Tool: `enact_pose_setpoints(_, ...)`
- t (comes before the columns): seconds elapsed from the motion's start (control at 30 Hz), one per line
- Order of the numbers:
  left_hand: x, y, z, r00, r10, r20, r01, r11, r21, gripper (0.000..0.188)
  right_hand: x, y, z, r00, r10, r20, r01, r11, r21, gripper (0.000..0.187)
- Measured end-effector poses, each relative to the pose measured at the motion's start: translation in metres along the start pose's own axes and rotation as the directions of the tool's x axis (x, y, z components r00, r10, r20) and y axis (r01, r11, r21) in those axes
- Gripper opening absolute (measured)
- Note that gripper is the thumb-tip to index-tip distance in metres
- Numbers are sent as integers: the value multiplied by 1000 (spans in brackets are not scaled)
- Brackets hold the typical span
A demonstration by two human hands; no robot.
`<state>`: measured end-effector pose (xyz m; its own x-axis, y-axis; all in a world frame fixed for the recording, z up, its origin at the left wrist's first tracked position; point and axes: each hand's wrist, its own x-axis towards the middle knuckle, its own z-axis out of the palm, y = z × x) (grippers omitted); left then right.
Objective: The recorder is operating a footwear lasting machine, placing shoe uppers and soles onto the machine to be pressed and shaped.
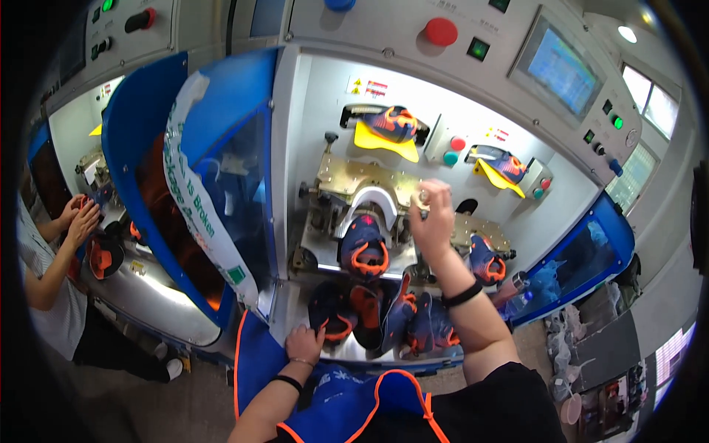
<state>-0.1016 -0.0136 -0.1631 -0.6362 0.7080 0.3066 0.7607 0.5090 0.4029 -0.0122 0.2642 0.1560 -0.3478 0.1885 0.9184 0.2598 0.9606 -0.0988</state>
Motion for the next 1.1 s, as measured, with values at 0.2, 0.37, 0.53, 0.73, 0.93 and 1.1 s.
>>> enact_pose_setpoints(0.2,0,6,-10,998,-21,55,20,1000,23,46,-132,-84,-4,818,232,527,-218,972,-89,29)
enact_pose_setpoints(0.37,-2,1,-9,996,-17,84,17,1000,-3,47,-71,-71,-21,781,483,395,-623,645,442,15)
enact_pose_setpoints(0.53,6,4,-9,998,-46,-46,42,994,-99,42,-56,-164,-87,871,139,470,-345,856,386,17)
enact_pose_setpoints(0.73,-11,47,-17,933,107,344,25,933,-360,45,-163,-182,4,706,-8,709,-326,884,334,26)
enact_pose_setpoints(0.93,-25,34,-16,813,337,474,-211,930,-300,46,-239,-173,62,516,1,857,-236,961,141,30)
enact_pose_setpoints(1.1,-48,6,-28,904,393,167,-266,824,-501,39,-164,-175,36,735,-94,672,-306,837,453,24)
